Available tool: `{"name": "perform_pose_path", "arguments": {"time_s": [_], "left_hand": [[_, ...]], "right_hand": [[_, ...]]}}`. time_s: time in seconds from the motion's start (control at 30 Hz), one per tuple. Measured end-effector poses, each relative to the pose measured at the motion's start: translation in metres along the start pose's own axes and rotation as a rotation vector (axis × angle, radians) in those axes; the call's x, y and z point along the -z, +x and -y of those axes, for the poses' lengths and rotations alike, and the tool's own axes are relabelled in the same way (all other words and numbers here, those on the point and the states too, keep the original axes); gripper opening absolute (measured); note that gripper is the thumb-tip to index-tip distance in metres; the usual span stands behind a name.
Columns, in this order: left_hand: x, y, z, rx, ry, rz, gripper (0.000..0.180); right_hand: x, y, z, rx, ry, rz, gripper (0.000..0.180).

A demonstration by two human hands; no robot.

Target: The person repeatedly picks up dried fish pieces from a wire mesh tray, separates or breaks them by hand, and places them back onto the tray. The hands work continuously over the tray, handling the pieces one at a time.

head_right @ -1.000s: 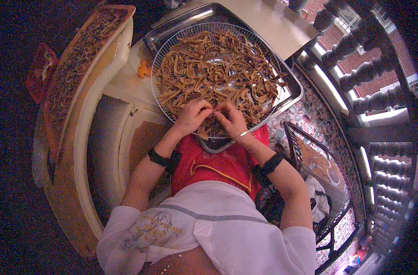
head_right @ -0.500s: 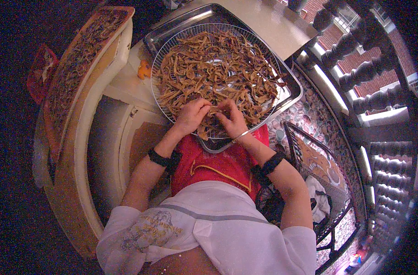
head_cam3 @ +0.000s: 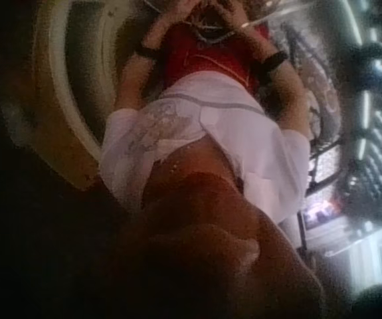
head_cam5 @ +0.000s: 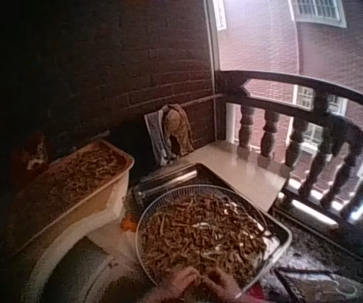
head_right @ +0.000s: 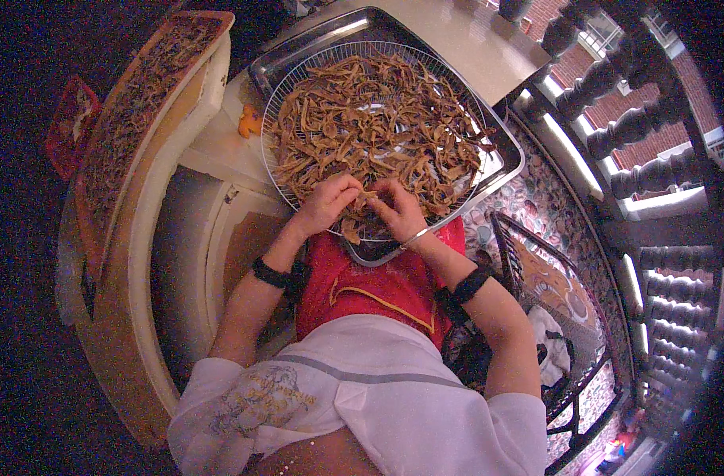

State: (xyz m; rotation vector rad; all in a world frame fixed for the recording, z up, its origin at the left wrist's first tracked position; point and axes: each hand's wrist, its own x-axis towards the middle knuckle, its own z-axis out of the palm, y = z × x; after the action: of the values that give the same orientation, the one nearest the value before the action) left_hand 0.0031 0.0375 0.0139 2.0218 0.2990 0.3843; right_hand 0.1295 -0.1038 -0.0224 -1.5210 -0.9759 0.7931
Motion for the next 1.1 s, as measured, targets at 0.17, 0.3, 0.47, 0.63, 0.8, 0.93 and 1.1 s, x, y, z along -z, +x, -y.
{"name": "perform_pose_path", "arguments": {"time_s": [0.17,0.3,0.47,0.63,0.8,0.93,1.1], "left_hand": [[0.0,0.002,0.001,0.117,-0.145,0.049,0.014],[-0.005,0.004,-0.002,0.146,-0.057,-0.066,0.017],[-0.004,0.003,-0.015,0.127,0.012,-0.059,0.017],[-0.008,0.002,-0.005,0.036,0.19,-0.009,0.017],[-0.004,0.002,-0.003,0.061,0.096,0.087,0.015],[-0.005,0.0,-0.007,0.062,0.092,0.091,0.015],[-0.008,0.001,-0.009,0.036,0.119,0.018,0.015]], "right_hand": [[0.003,0.004,-0.014,-0.068,0.128,0.002,0.019],[0.007,0.005,-0.012,-0.174,0.175,-0.057,0.023],[0.005,0.004,-0.006,-0.107,0.061,-0.117,0.022],[0.003,0.003,-0.005,-0.071,0.101,-0.067,0.022],[0.005,0.004,-0.01,-0.087,0.067,0.009,0.022],[0.008,0.005,-0.013,-0.148,0.18,0.062,0.019],[0.009,0.007,-0.009,-0.274,0.367,0.053,0.023]]}}
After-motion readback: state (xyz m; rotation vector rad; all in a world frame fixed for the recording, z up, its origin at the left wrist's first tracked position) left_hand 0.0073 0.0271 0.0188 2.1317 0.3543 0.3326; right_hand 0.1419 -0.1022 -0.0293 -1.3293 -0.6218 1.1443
